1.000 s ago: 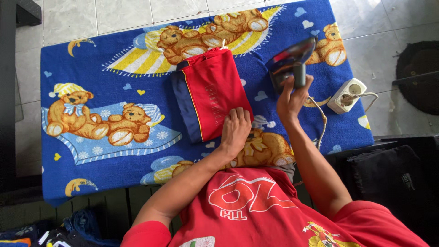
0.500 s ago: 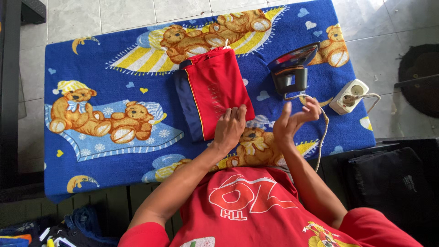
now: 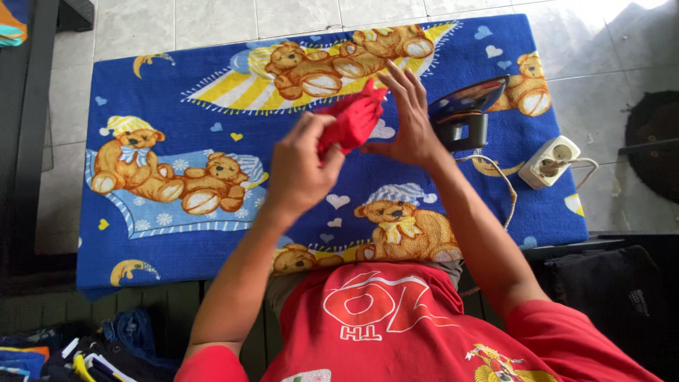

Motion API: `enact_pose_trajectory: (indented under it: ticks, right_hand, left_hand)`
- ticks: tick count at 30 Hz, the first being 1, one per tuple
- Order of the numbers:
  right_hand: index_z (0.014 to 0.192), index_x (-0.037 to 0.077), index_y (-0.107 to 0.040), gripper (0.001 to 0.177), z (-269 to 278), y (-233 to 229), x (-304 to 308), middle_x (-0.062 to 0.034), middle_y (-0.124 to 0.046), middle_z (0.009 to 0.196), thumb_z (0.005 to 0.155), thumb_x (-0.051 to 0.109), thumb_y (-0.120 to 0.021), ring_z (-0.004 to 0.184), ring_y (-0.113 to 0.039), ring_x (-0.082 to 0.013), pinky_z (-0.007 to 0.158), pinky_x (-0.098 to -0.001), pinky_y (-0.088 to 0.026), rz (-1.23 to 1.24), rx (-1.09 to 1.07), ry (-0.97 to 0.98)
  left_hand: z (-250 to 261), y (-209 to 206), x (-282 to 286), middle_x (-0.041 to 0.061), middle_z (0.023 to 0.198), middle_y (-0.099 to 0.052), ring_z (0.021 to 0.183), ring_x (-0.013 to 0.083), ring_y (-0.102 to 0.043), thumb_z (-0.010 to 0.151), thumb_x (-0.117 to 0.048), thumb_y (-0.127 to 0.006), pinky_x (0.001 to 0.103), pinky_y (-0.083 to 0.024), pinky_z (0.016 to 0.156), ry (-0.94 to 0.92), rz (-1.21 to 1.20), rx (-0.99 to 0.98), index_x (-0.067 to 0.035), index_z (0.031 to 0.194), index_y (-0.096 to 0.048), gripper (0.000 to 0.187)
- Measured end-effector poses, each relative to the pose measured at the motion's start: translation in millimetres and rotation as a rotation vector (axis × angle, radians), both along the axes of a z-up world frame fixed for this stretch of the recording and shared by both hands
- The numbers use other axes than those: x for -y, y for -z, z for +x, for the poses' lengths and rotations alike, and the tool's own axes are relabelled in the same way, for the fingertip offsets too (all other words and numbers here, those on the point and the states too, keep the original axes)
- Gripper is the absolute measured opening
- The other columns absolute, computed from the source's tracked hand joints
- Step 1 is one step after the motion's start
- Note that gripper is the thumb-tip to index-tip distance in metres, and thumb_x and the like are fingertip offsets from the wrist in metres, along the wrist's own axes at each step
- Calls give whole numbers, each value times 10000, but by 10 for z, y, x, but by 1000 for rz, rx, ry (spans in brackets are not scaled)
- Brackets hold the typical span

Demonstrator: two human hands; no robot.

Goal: The person irons and folds red and blue clothes on a table and places them in a drawer.

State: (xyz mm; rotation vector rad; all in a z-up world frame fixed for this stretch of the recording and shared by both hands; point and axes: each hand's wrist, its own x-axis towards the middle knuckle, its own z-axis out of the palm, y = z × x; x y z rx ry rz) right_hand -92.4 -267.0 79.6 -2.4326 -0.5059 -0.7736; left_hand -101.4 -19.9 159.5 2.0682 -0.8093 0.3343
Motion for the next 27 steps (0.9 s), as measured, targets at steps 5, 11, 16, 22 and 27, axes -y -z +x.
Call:
enact_pose_trajectory:
  ticks: [5, 11, 16, 22, 27]
  right_hand:
    - [1228, 78, -679, 772, 236, -397, 97, -121, -698, 1181, 601, 427, -964, 1162, -629, -308, 1060, -430, -484, -96, -538, -188]
    - [1252, 62, -698, 705, 165, -666, 189, -90, -792, 1006, 748, 539, -824, 850, -737, -174, 767, -326, -577, -11, -1016, -315]
    - [1279, 162, -709, 742, 391, -604, 114, -90, -793, 1023, 808, 717, -562, 818, -752, -223, 693, -424, -607, -237, -1477, -3]
    - [1216, 163, -763, 698, 1000, 222, 51, -124, -786, 1002, 867, 728, -546, 856, -715, -273, 710, -473, -588, -382, -1408, -54]
    - [1143, 161, -759, 526, 1425, 754, -70, -134, -761, 1095, 902, 617, -652, 1006, -702, -318, 882, -494, -558, -344, -913, 52]
  left_hand:
    - [117, -276, -438, 89, 1080, -715, 977, 170, -678, 953, -51, -644, 316, -554, 899, 193, -175, -252, -7, 1219, -626, 270]
    - [170, 143, -755, 55, 1148, -703, 1047, 114, -627, 1003, -37, -595, 296, -518, 989, 186, -484, -689, -11, 1213, -638, 215]
    - [216, 910, -775, 78, 1132, -728, 1026, 165, -694, 953, -70, -533, 348, -557, 950, 92, -831, -1219, -38, 1195, -669, 279]
    - [743, 2016, -877, 85, 1067, -715, 936, 189, -713, 935, -108, -581, 378, -599, 843, -55, -836, -1293, -30, 1122, -650, 214]
    - [1287, 2337, -824, 173, 1055, -763, 926, 244, -700, 887, -237, -657, 391, -540, 855, -441, -214, -820, 25, 1126, -703, 358]
